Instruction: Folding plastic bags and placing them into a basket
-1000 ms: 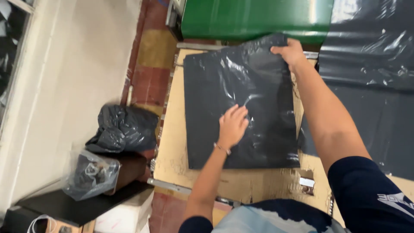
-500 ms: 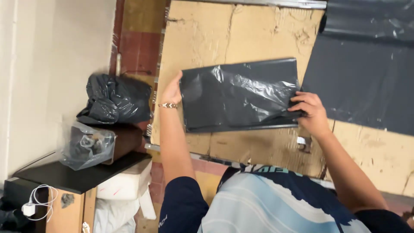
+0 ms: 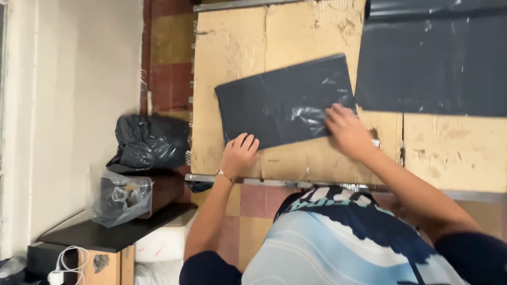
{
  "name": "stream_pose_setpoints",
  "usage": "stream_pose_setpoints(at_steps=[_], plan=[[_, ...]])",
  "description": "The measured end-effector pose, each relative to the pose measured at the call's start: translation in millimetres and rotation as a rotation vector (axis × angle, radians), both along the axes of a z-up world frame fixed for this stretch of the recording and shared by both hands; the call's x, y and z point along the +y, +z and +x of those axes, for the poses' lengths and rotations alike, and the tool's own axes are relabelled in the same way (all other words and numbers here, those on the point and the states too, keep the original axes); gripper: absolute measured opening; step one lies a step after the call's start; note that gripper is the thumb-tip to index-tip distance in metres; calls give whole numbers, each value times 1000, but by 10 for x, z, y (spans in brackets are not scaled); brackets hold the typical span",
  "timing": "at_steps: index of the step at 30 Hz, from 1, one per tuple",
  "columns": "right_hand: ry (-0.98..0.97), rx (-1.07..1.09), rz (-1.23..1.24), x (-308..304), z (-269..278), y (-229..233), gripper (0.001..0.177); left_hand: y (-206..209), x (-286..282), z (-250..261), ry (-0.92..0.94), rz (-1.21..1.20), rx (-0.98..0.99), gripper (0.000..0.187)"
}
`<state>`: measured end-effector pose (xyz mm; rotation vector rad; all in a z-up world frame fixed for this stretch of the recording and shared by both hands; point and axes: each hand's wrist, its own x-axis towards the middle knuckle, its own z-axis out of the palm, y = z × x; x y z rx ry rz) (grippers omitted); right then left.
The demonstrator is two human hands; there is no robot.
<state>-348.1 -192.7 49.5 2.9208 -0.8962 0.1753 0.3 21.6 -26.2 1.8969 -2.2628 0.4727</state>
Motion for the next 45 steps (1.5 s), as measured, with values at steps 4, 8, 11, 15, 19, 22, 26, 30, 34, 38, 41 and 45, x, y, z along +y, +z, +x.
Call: stream_pose_setpoints(at_steps=[4,8,11,15,19,22,26,30,34,38,41,45], plan=[[466,-278,158,372,708,-626,64,-180,-87,-7,-220,-16,-143,7],[547,-442,88,1021,851,-773,40,174,-164,-821,-200,585,184,23],[563,-578,258,1190,403,-668,24,869,-423,-1002,-270,838,578,37],[527,-744,794,1077,-124,-751,41,622,-1018,-549,-70,785,1002,29],[-331,-896,1516,881,-194,-480,20,-630,-1264,227,274,1175,1882,50],[-836,-1223,1814,710,-154,-448,20,-477,-1246,45,531,789,1713,59],[-781,-1271,1714,752,-219,-527,26,-371,-1063,-299,443,176,963,35],[-734,-1221,1598,709,-162,-653,23,-318,-1092,-565,483,-39,514,36],[-784,-1174,1640,629,-376,-878,9,35,-1096,-657,589,54,432,35],[-743,-1044,1615,644,-797,55,23,158,-868,-86,697,168,470,34],[-826,-1099,1577,537,-1231,-141,23,390,-728,123,770,155,278,36],[-859,-1160,1634,446,-1359,-282,28,905,-1492,-845,377,35,288,67]])
